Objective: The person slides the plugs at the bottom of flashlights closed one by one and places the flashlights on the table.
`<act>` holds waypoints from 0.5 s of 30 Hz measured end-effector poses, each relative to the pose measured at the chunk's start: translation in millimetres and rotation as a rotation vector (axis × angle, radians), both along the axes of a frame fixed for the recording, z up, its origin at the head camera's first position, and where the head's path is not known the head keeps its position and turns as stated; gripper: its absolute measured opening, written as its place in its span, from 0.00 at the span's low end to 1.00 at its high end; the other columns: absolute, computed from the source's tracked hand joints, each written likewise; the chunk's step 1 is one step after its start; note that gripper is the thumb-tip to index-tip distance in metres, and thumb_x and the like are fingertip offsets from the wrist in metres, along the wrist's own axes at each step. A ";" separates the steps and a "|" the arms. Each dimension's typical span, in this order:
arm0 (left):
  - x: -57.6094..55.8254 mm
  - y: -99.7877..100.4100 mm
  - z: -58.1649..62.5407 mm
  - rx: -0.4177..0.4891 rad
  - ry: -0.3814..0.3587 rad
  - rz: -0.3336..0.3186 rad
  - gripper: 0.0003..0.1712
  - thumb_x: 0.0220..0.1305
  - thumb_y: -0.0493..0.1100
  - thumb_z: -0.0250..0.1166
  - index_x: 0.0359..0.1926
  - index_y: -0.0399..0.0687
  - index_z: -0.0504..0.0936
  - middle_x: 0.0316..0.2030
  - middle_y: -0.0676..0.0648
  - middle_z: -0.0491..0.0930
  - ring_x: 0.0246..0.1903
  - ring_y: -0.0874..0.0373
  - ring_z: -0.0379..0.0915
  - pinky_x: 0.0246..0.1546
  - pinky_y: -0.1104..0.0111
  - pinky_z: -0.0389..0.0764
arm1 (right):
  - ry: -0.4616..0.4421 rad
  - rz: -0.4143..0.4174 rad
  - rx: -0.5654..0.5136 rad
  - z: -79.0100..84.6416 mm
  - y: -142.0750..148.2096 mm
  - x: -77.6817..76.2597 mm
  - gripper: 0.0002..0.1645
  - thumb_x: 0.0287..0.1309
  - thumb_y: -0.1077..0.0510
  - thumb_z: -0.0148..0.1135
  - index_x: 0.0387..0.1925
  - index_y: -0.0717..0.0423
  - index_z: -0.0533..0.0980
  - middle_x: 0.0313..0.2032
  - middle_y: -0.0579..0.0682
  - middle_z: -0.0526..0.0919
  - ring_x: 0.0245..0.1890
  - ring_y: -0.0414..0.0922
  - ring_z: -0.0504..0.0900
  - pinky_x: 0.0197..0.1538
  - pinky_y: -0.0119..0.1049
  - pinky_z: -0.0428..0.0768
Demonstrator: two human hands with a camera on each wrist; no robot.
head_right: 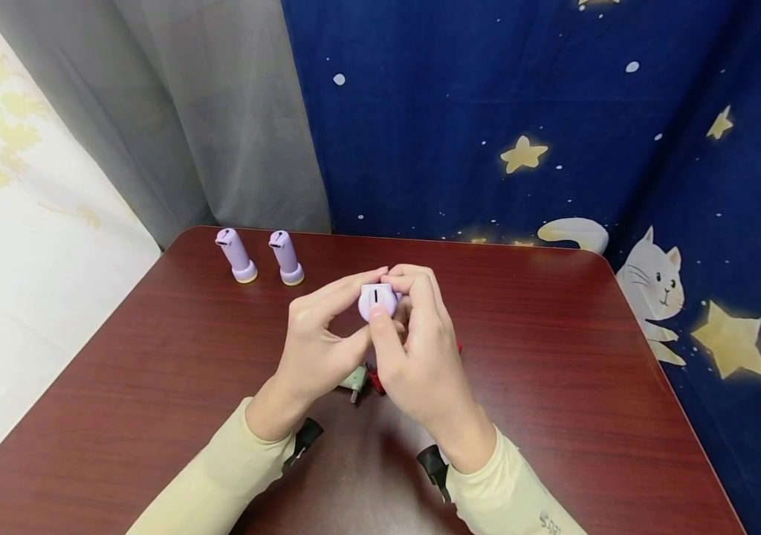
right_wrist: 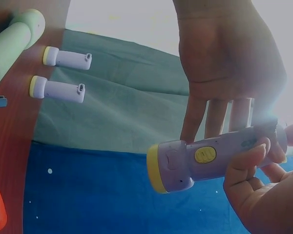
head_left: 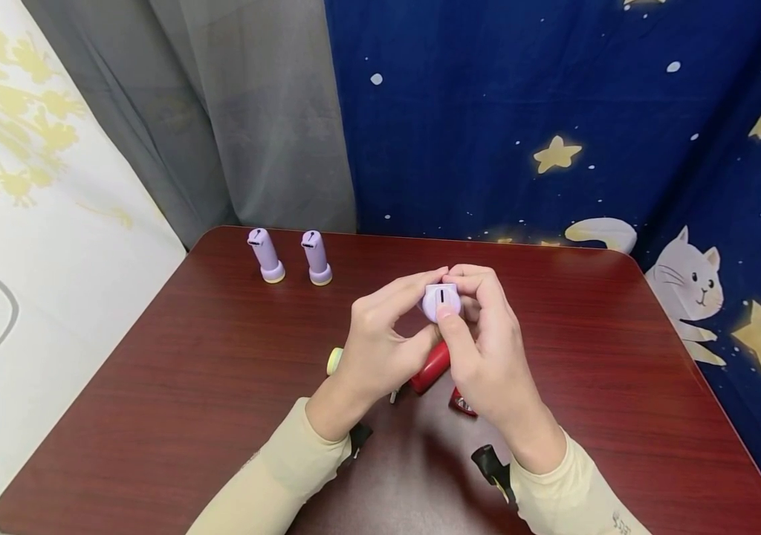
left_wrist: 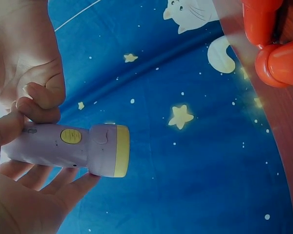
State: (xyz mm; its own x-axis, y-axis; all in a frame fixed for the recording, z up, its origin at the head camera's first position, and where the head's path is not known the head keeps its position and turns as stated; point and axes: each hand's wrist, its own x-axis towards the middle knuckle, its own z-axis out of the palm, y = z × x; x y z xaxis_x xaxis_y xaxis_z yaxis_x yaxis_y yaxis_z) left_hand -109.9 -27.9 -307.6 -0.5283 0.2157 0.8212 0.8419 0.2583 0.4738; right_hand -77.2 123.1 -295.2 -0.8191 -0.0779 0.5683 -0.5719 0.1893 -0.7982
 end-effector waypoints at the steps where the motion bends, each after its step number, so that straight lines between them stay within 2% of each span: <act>1: -0.1 -0.1 -0.1 0.000 0.000 0.000 0.27 0.58 0.29 0.75 0.60 0.32 0.85 0.55 0.37 0.89 0.55 0.49 0.89 0.61 0.64 0.87 | 0.000 0.001 0.000 0.0 -0.2 0.0 0.13 0.69 0.73 0.54 0.53 0.72 0.70 0.57 0.59 0.76 0.46 0.34 0.86 0.51 0.22 0.86; 8: -0.3 -0.7 0.4 0.003 0.009 -0.004 0.27 0.58 0.28 0.74 0.60 0.32 0.85 0.55 0.37 0.89 0.55 0.49 0.89 0.60 0.63 0.87 | 0.001 -0.004 0.009 0.2 -0.7 -0.1 0.14 0.67 0.73 0.53 0.53 0.72 0.70 0.58 0.59 0.76 0.46 0.33 0.86 0.51 0.22 0.86; 15: -0.2 -2.6 -0.1 -0.017 -0.020 0.008 0.26 0.59 0.30 0.75 0.60 0.32 0.85 0.55 0.37 0.89 0.56 0.50 0.89 0.61 0.65 0.86 | -0.007 -0.012 0.027 1.2 0.4 0.3 0.15 0.71 0.71 0.56 0.56 0.71 0.71 0.58 0.59 0.78 0.47 0.34 0.88 0.52 0.23 0.87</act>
